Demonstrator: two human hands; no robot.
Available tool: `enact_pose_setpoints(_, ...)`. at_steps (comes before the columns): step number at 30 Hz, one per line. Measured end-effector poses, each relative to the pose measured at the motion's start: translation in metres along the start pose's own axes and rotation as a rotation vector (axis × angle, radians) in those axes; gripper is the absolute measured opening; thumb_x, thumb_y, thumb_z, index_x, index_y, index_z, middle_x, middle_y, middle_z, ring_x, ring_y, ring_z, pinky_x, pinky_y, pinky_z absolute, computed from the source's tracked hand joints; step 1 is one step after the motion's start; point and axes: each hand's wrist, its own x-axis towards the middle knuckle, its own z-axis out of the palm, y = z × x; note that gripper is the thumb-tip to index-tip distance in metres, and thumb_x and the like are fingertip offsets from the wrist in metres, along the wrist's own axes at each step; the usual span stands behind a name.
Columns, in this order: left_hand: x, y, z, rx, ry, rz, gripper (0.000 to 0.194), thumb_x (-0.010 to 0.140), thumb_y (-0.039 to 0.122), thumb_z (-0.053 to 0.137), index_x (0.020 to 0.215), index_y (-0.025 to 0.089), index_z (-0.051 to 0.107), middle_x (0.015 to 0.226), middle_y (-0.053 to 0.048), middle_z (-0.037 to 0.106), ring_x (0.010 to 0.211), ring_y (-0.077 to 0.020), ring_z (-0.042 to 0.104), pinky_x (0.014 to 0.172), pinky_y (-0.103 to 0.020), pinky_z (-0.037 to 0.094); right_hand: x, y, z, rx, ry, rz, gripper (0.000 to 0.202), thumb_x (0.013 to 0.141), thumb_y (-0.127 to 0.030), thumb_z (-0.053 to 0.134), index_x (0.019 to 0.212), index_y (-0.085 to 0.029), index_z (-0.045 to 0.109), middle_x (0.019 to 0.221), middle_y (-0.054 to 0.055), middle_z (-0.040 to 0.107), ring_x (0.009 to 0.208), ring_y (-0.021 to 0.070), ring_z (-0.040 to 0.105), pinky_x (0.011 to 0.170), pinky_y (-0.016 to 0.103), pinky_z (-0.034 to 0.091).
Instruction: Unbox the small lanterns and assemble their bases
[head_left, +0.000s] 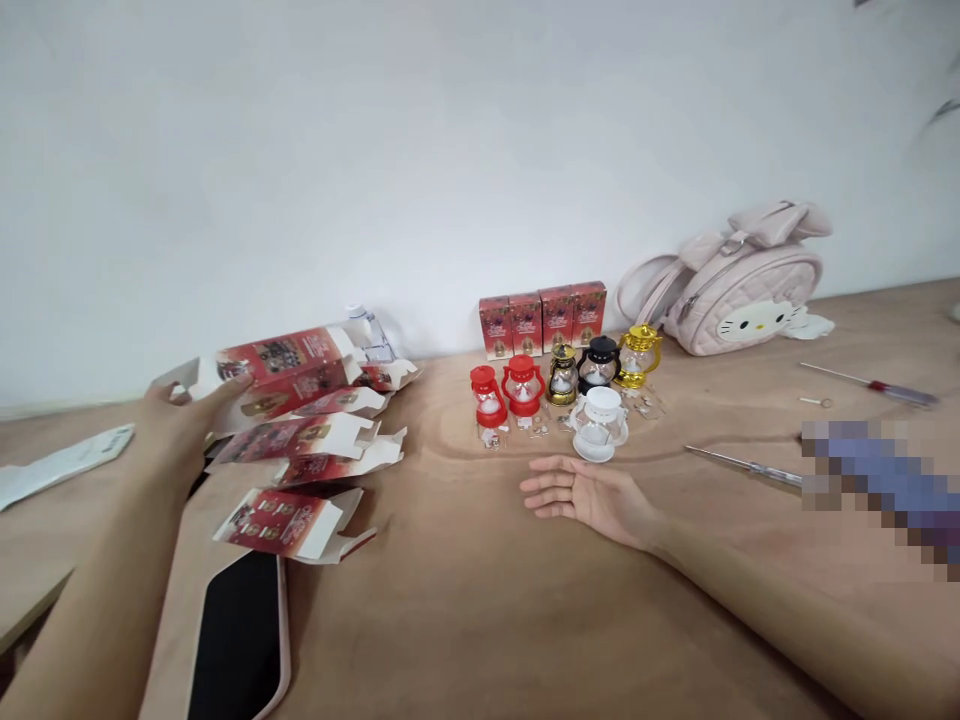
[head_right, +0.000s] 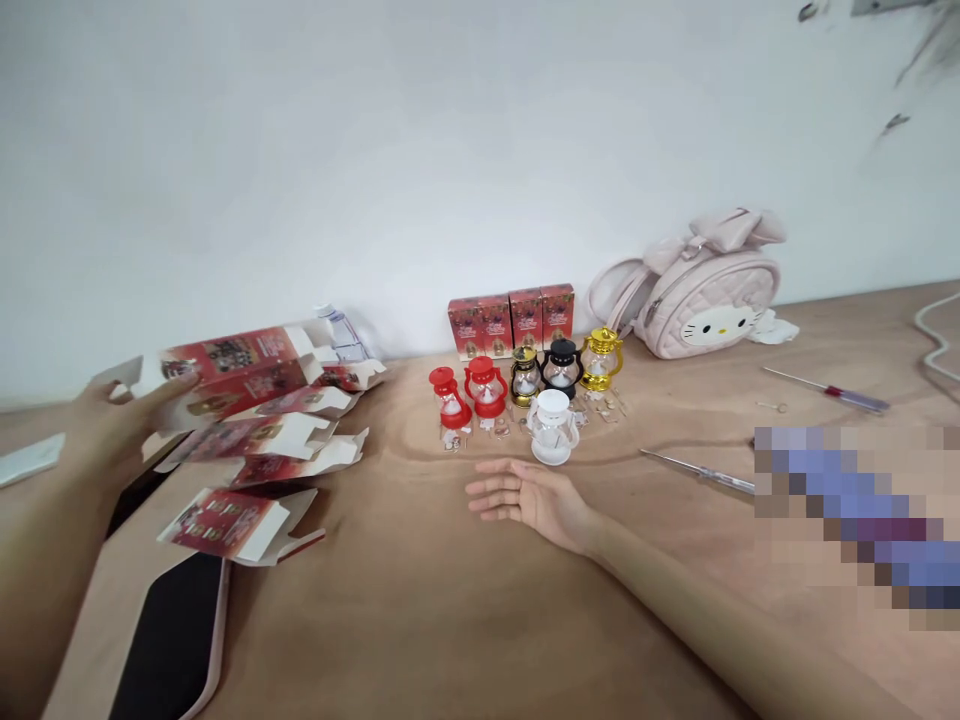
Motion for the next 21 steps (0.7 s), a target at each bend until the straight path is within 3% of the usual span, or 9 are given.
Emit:
enact_pose_setpoints(5, 0.021, -0.008, -0.001, 0.093, -0.207, -0.007, 0.077, 0.048, 0.042, 0.082, 0.117, 0.019, 0.054, 0.097, -0.006, 0.064, 0.065, -0.0125, 0.061, 0.050, -0.022, 0.050, 0.001, 0.001, -0.002, 0.017, -0.014, -0.011, 0.039, 0.086, -0.038, 0.049, 0.115, -0.014, 0.060, 0.112, 0.014, 0.066, 0.102, 0.0240, 0.061, 0.093, 0.041, 0.042)
enact_pose_setpoints(9, 0.029, -0.007, 0.005, 0.172, -0.340, 0.009, 0.071, 0.050, 0.051, 0.079, 0.109, 0.016, 0.060, 0.093, -0.008, 0.067, 0.066, -0.0155, 0.062, 0.049, -0.023, 0.050, 0.001, 0.001, -0.001, 0.014, -0.013, -0.014, 0.038, 0.086, -0.038, 0.049, 0.114, -0.014, 0.061, 0.111, 0.013, 0.066, 0.102, 0.0236, 0.062, 0.093, 0.041, 0.042)
enact_pose_setpoints(12, 0.033, 0.000, 0.007, 0.181, -0.430, 0.061, 0.078, 0.044, 0.053, 0.080, 0.111, 0.020, 0.060, 0.105, -0.008, 0.066, 0.079, -0.0193, 0.064, 0.058, -0.026, 0.053, 0.000, 0.001, 0.000, 0.014, -0.006, -0.018, 0.038, 0.087, -0.037, 0.047, 0.114, -0.014, 0.060, 0.111, 0.013, 0.066, 0.102, 0.0236, 0.061, 0.093, 0.041, 0.041)
enact_pose_setpoints(14, 0.035, 0.009, 0.006, 0.233, -0.565, 0.133, 0.084, 0.041, 0.051, 0.081, 0.116, 0.025, 0.055, 0.117, -0.006, 0.063, 0.095, -0.0222, 0.063, 0.072, -0.029, 0.054, 0.000, 0.001, 0.000, 0.016, -0.005, -0.019, 0.038, 0.088, -0.037, 0.046, 0.114, -0.014, 0.060, 0.111, 0.014, 0.066, 0.102, 0.0238, 0.061, 0.093, 0.041, 0.041)
enact_pose_setpoints(18, 0.041, 0.027, 0.006, 0.742, -0.897, 0.336, 0.082, 0.045, 0.050, 0.075, 0.119, 0.026, 0.051, 0.112, -0.004, 0.067, 0.104, -0.0253, 0.061, 0.086, -0.035, 0.049, 0.000, 0.001, 0.000, 0.017, -0.006, -0.018, 0.038, 0.088, -0.036, 0.045, 0.114, -0.013, 0.060, 0.111, 0.014, 0.066, 0.102, 0.0242, 0.061, 0.092, 0.041, 0.042)
enact_pose_setpoints(20, 0.043, 0.033, 0.008, 0.997, -0.992, 0.443, 0.073, 0.051, 0.051, 0.067, 0.118, 0.024, 0.054, 0.109, -0.003, 0.069, 0.102, -0.0259, 0.061, 0.087, -0.035, 0.047, 0.000, 0.001, -0.001, 0.019, -0.003, -0.017, 0.038, 0.088, -0.036, 0.045, 0.115, -0.013, 0.060, 0.111, 0.014, 0.066, 0.102, 0.0240, 0.061, 0.092, 0.041, 0.042)
enact_pose_setpoints(21, 0.043, 0.035, 0.009, 1.075, -0.975, 0.523, 0.069, 0.053, 0.052, 0.064, 0.116, 0.024, 0.057, 0.110, -0.003, 0.068, 0.101, -0.0254, 0.061, 0.086, -0.034, 0.047, 0.000, 0.001, -0.001, 0.020, -0.002, -0.017, 0.038, 0.088, -0.036, 0.045, 0.115, -0.013, 0.060, 0.111, 0.014, 0.065, 0.102, 0.0239, 0.061, 0.092, 0.041, 0.042)
